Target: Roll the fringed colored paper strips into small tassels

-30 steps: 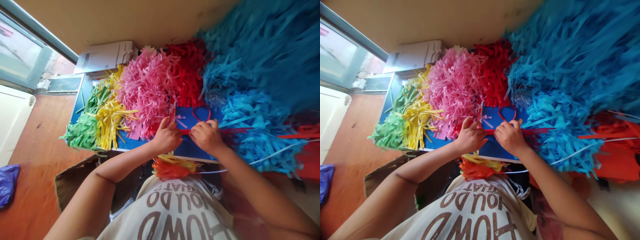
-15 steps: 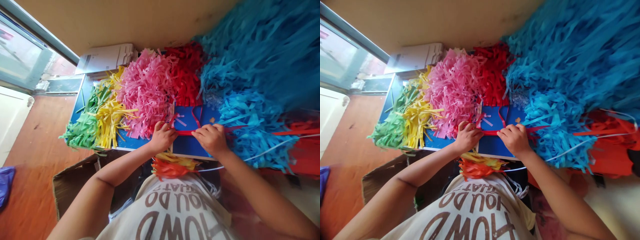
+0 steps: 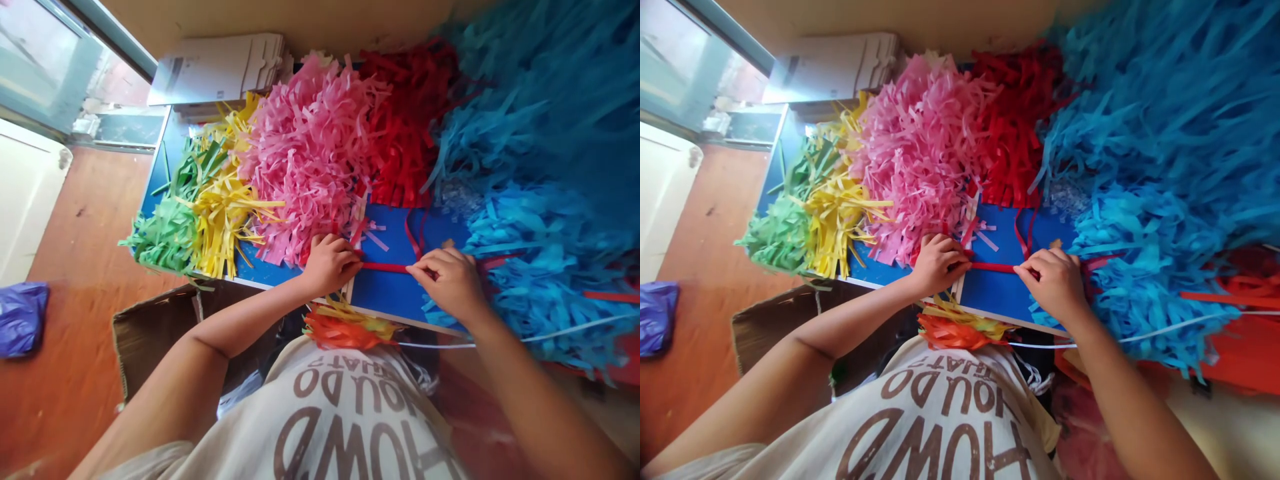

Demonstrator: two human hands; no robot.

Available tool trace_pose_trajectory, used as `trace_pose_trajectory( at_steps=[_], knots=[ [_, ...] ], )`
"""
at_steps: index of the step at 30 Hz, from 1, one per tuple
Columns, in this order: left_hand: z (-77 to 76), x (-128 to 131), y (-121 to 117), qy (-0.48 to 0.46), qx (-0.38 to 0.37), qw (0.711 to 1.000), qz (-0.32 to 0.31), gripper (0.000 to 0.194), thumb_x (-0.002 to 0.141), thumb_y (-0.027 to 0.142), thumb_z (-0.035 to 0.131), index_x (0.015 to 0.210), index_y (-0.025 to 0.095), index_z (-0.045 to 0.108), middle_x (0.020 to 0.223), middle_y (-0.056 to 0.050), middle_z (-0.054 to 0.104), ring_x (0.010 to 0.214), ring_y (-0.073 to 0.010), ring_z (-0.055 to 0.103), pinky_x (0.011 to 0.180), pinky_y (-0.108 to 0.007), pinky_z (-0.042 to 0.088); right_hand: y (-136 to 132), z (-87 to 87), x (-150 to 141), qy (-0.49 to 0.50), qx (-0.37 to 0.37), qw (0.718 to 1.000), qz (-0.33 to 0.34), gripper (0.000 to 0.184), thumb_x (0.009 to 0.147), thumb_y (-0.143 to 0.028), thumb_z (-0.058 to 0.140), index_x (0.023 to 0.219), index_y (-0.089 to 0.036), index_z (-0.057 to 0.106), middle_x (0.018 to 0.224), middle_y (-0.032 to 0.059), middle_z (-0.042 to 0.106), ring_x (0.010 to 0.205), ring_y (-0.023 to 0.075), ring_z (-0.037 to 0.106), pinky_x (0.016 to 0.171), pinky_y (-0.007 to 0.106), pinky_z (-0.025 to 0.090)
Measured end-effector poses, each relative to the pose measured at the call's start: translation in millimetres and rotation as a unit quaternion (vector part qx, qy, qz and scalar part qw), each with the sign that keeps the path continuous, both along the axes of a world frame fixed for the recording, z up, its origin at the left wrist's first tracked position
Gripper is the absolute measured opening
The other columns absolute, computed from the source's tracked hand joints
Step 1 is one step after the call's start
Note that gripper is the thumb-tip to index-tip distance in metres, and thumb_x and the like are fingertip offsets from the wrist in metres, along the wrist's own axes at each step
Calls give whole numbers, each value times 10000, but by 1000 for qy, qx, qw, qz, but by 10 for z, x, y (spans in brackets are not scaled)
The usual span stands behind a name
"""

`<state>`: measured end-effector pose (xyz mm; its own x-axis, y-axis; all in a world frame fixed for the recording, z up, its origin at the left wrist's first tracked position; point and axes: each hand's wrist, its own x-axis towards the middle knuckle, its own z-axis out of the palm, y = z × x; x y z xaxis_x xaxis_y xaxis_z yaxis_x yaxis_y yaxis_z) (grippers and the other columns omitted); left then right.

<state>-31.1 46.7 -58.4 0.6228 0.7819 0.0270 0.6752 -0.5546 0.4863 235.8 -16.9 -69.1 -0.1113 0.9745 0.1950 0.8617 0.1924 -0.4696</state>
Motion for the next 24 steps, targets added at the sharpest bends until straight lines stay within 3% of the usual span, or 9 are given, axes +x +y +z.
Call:
trace_pose_trajectory(
  at_steps=[6, 13, 16, 18, 21, 24],
  knots=[
    [45, 80, 37, 26, -14, 999, 15, 211, 891, 371, 635, 780, 229, 744, 902, -38, 720, 925, -206, 586, 903, -430, 352, 52, 22, -23, -30, -25, 999, -5, 317, 868, -350, 640, 580, -218, 627, 662, 4, 646, 731, 184, 535, 667, 329, 280],
    [69, 132, 75, 37, -35, 999, 14, 152, 806, 312, 693, 708, 196, 697, 851, -31, 709, 920, -218, 569, 881, -415, 342, 67, 9, -18, -52, -35, 998, -7, 318, 864, -370, 649, 587, -217, 618, 666, 5, 635, 755, 197, 540, 726, 339, 317],
    [62, 123, 58, 40, -13, 999, 13, 107, 835, 311, 692, 834, 207, 718, 900, -38, 708, 949, -226, 558, 877, -416, 336, 52, 39, -32, -61, -26, 998, -21, 302, 853, -364, 670, 603, -211, 595, 670, 13, 632, 747, 200, 538, 703, 336, 315],
    [56, 110, 39, 31, 25, 999, -23, 124, 900, 325, 646, 947, 257, 739, 956, -36, 713, 1000, -234, 548, 917, -443, 314, 30, 101, -78, -86, -1, 996, -24, 216, 862, -332, 669, 691, -204, 636, 758, 34, 676, 796, 210, 550, 717, 339, 314],
    [49, 97, 9, 30, 93, 990, -101, 213, 980, 349, 549, 970, 300, 756, 982, -29, 718, 1065, -240, 535, 975, -478, 276, -8, 199, -192, -129, 68, 988, 53, 114, 917, -246, 615, 847, -222, 701, 912, 31, 734, 927, 214, 566, 824, 372, 295],
    [36, 106, -12, 38, 159, 976, -145, 252, 1000, 323, 508, 968, 279, 753, 1007, -28, 720, 1092, -237, 534, 994, -465, 293, -11, 231, -297, -150, 112, 973, 136, 201, 960, -192, 553, 817, -222, 691, 861, -12, 740, 945, 183, 561, 885, 397, 238]
  ],
)
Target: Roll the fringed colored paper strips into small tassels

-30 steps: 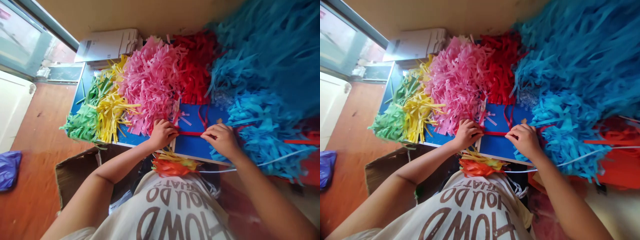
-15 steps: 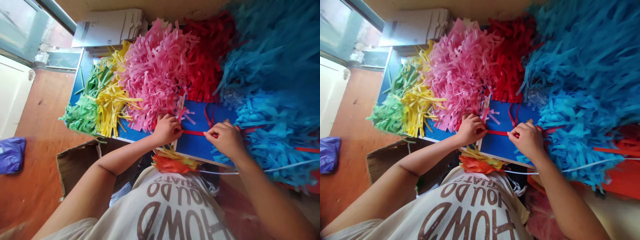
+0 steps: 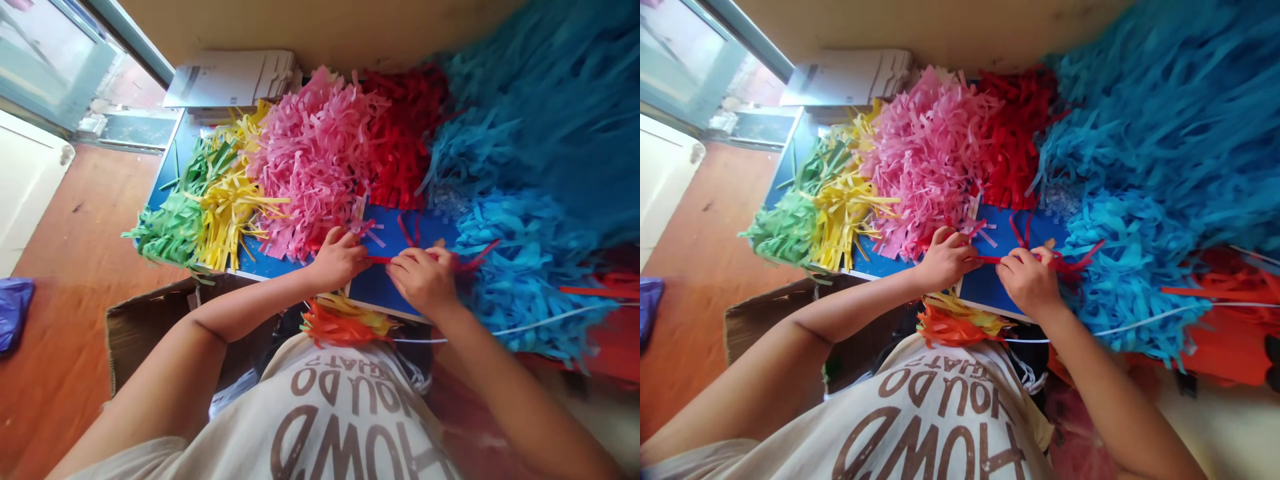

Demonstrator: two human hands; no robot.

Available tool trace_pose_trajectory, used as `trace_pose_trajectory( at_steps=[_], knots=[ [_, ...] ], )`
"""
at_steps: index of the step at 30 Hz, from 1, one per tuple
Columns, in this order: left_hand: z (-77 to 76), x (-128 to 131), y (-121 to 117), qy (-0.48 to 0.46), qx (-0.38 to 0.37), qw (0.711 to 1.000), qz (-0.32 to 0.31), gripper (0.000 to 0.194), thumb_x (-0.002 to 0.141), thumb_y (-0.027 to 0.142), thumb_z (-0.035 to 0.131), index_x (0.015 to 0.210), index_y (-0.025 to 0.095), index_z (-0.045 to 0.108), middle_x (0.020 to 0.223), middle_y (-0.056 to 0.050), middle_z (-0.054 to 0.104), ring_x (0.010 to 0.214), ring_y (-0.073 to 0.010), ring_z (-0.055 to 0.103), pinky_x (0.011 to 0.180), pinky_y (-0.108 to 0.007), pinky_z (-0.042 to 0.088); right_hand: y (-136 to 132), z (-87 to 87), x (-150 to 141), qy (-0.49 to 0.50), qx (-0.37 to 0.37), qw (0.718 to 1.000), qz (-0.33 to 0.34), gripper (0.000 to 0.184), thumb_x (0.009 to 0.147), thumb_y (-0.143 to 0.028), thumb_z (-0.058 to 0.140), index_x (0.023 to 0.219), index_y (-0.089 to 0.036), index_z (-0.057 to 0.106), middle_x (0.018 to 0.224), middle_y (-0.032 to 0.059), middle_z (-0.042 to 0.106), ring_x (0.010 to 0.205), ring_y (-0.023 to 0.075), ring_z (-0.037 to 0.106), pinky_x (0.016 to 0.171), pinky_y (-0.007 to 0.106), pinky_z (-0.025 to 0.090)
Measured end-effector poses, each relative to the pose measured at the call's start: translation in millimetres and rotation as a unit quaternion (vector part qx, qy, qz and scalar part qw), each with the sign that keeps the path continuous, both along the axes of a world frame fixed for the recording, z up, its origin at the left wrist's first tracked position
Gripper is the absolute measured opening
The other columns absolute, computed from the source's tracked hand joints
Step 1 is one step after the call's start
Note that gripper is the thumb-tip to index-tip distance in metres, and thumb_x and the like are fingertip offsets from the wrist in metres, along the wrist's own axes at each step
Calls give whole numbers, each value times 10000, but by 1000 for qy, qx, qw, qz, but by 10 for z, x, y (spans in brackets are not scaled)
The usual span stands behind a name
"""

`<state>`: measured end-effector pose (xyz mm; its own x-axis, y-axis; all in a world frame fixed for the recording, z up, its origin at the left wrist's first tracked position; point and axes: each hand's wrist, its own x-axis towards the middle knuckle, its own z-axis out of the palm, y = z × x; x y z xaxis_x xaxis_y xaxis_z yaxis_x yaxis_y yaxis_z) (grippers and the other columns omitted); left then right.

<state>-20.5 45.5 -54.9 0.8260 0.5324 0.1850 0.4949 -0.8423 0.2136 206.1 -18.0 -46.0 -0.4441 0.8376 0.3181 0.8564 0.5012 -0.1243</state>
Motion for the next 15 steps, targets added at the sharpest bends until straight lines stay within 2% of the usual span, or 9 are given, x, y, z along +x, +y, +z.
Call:
trace_pose_trajectory(
  at_steps=[5, 11, 15],
  knots=[
    [-47, 67, 5, -18, 60, 998, -7, 238, 960, 224, 518, 881, 236, 743, 956, -37, 728, 1081, -240, 555, 1042, -489, 286, 86, -23, -56, -41, -1, 999, 25, 268, 972, -170, 499, 761, -186, 664, 754, 7, 689, 809, 163, 505, 833, 380, 221],
    [-35, 120, 71, -30, 60, 998, -5, 268, 955, 241, 523, 760, 221, 706, 830, -12, 716, 1049, -227, 573, 1089, -503, 246, 181, -9, -114, -90, 19, 995, 43, 289, 918, -95, 499, 681, -168, 649, 670, 30, 631, 693, 167, 429, 811, 382, 228],
    [-23, 125, 129, -41, 44, 998, -4, 262, 963, 293, 525, 809, 257, 734, 795, 15, 713, 1035, -220, 574, 1106, -518, 218, 250, 19, -144, -108, -4, 993, 52, 276, 906, -82, 498, 700, -162, 665, 691, 38, 643, 672, 163, 421, 811, 387, 224]
  ],
)
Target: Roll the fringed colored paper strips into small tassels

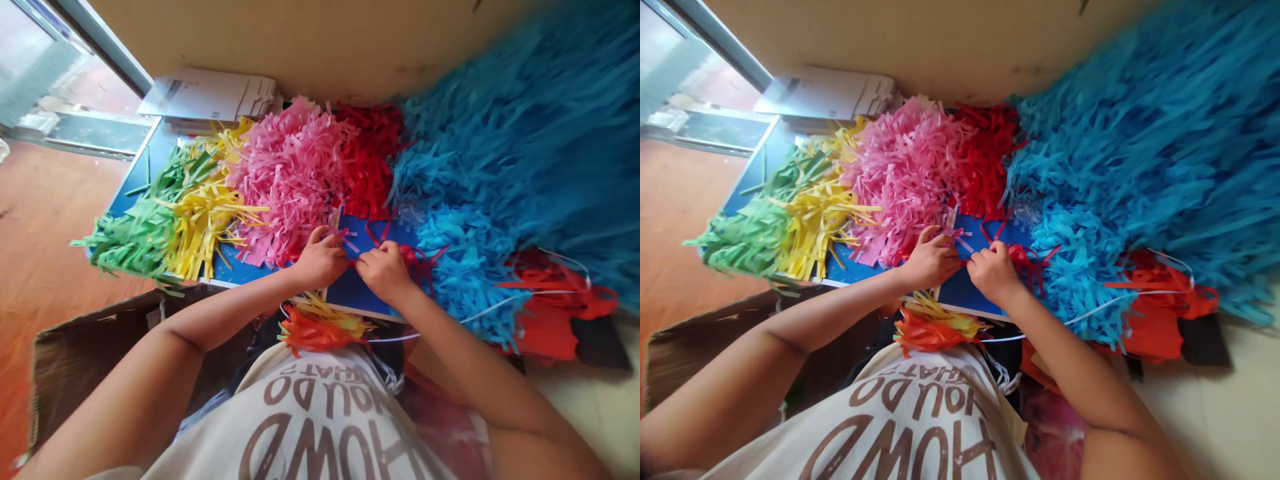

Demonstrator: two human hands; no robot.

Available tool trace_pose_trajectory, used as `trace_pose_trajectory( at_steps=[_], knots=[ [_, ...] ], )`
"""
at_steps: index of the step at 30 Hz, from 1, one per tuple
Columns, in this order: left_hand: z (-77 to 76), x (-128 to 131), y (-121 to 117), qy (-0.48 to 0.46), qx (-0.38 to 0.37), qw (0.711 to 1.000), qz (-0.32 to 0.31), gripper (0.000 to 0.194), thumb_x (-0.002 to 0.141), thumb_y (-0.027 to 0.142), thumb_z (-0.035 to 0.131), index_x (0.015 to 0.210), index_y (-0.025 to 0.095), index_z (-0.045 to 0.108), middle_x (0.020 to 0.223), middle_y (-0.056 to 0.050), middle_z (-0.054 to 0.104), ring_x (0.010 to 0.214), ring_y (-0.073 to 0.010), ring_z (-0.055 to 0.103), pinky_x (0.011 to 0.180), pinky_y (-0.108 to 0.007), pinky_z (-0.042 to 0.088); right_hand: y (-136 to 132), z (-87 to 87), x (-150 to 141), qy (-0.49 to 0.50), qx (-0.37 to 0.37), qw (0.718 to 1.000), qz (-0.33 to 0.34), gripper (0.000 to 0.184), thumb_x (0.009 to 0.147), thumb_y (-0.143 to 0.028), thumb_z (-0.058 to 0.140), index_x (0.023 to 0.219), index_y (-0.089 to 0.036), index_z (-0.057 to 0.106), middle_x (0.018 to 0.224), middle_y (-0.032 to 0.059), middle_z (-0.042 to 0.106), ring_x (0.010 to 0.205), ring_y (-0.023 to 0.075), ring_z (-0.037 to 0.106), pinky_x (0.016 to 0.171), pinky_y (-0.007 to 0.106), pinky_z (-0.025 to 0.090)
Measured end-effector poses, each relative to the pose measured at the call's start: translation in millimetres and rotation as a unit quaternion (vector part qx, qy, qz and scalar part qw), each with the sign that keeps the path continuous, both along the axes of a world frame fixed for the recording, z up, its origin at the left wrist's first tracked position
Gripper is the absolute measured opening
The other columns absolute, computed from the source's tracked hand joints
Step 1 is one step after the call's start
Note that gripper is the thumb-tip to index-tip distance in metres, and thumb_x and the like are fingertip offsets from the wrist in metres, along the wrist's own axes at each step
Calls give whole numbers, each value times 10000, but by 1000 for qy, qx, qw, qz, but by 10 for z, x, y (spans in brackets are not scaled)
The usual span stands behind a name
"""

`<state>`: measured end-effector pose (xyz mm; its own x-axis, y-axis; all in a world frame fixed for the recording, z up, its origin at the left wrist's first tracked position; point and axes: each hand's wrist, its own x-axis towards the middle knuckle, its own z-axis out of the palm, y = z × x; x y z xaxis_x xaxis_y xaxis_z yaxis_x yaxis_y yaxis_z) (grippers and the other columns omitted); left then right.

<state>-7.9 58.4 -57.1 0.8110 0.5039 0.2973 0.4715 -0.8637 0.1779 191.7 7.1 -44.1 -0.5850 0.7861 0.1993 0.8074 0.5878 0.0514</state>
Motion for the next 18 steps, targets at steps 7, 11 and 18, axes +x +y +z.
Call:
trace_pose_trajectory(
  at_steps=[7, 11, 18],
  knots=[
    [-16, 25, -13, 31, -24, 999, 9, 218, 924, 362, 571, 890, 225, 737, 872, -32, 719, 1051, -242, 572, 1138, -555, 219, 111, -8, 55, 22, -68, 997, -9, 193, 895, -168, 563, 745, -173, 684, 734, 42, 670, 724, 181, 486, 785, 383, 222],
    [-111, 18, -33, 18, 4, 999, 28, 227, 937, 305, 518, 868, 214, 714, 858, -26, 701, 1034, -222, 574, 1152, -539, 217, 64, -26, 46, 64, -76, 993, -62, 104, 886, -233, 619, 829, -193, 695, 806, 39, 692, 794, 197, 514, 777, 379, 220],
    [-162, -62, -96, -9, 57, 997, 42, 246, 973, 256, 502, 840, 236, 708, 849, 4, 694, 1025, -185, 567, 1140, -483, 226, -119, -102, 71, 67, 10, 997, -27, 186, 969, -179, 535, 835, -179, 664, 799, 32, 699, 781, 175, 524, 790, 369, 253]
  ],
)
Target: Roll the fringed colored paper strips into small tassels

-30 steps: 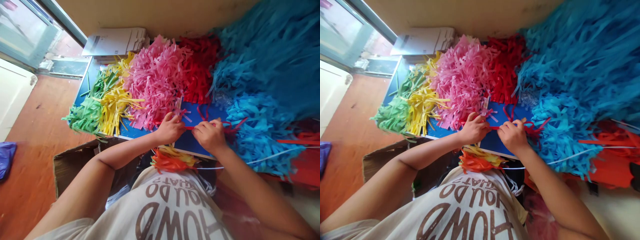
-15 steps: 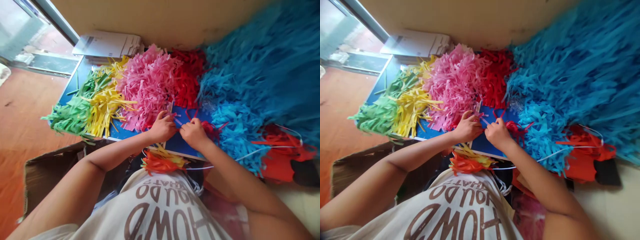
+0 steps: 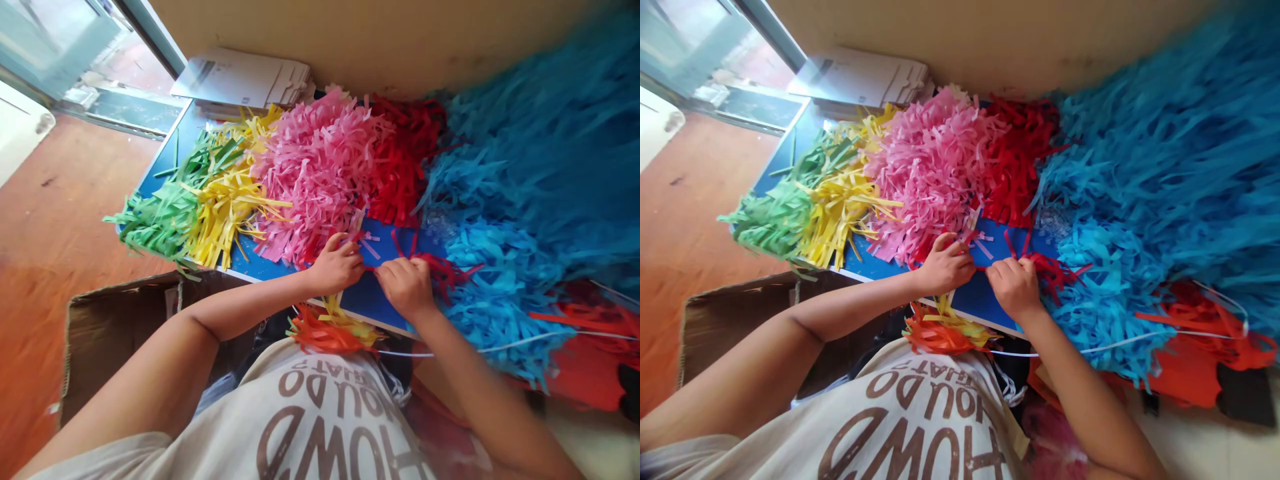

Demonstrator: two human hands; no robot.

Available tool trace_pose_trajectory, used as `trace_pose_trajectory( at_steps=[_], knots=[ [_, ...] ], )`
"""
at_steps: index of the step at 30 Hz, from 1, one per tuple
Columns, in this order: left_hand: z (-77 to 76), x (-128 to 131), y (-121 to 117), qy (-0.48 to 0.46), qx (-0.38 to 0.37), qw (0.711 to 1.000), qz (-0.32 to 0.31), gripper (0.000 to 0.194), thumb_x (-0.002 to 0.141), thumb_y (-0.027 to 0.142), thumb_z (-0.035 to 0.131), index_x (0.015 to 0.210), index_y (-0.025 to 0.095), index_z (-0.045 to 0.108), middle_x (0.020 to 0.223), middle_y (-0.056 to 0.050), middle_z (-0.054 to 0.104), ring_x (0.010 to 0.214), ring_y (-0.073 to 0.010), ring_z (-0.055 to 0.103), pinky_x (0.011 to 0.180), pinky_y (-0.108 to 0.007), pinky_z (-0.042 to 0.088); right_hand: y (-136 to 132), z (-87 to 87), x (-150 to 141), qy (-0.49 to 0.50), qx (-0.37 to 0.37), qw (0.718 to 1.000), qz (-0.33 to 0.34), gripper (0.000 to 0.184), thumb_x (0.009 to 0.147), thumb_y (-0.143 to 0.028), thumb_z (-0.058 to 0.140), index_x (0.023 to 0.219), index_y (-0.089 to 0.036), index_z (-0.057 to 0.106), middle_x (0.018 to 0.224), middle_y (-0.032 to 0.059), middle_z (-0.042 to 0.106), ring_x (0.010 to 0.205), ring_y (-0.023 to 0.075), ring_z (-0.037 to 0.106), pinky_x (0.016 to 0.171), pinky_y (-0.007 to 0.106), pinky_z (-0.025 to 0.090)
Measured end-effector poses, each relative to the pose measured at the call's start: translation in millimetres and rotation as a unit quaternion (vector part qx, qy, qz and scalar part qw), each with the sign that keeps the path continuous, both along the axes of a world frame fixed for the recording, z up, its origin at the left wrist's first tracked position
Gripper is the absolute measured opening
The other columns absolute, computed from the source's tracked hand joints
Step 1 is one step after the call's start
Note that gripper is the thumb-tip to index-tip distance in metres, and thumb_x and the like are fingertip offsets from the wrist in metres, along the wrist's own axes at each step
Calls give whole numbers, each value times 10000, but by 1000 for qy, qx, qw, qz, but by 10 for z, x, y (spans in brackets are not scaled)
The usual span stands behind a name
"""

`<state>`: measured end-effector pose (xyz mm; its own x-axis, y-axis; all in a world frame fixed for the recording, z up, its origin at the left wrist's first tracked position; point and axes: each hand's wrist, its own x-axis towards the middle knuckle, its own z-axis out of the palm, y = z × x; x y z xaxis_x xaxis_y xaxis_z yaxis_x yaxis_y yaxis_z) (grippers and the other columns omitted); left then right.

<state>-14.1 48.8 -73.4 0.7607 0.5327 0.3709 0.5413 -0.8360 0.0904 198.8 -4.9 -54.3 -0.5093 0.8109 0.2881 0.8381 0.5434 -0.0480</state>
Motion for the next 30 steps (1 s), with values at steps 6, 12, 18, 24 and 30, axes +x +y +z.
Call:
trace_pose_trajectory(
  at_steps=[6, 12, 18, 24, 30],
  knots=[
    [13, -145, 3, -30, -103, 993, 41, 232, 964, 388, 575, 857, 279, 750, 952, -7, 727, 999, -204, 556, 990, -447, 295, -53, -113, 278, 118, -54, 990, -52, 158, 930, -284, 637, 807, -213, 708, 832, 22, 709, 817, 178, 573, 809, 354, 312],
    [24, -181, 46, -39, -216, 972, 84, 307, 952, 462, 560, 876, 233, 749, 947, -56, 706, 960, -214, 547, 893, -414, 322, -17, -146, 340, 166, -92, 978, -84, 208, 900, -332, 669, 732, -209, 685, 816, 29, 684, 832, 200, 568, 820, 355, 342],
    [135, -70, 45, 2, -187, 977, 104, 213, 913, 353, 587, 836, 199, 711, 933, -70, 687, 978, -246, 538, 894, -453, 325, 87, -51, 259, 102, -151, 973, -145, 214, 858, -279, 666, 656, -212, 639, 769, 18, 656, 791, 202, 515, 743, 348, 281],
    [112, -36, 58, 13, -74, 996, -40, 213, 996, 344, 519, 982, 305, 728, 972, -8, 703, 1078, -230, 539, 1039, -474, 280, 149, 128, 176, 43, -164, 976, -136, 79, 842, -255, 676, 767, -230, 675, 775, 7, 676, 797, 200, 523, 704, 348, 224],
    [94, 0, 44, 26, -53, 997, -53, 243, 978, 331, 549, 857, 233, 737, 969, -30, 716, 1048, -224, 573, 1043, -475, 319, 100, 84, -12, -25, -26, 998, 48, 239, 946, -123, 510, 766, -164, 662, 791, 46, 684, 779, 167, 530, 829, 361, 268]
  ],
)
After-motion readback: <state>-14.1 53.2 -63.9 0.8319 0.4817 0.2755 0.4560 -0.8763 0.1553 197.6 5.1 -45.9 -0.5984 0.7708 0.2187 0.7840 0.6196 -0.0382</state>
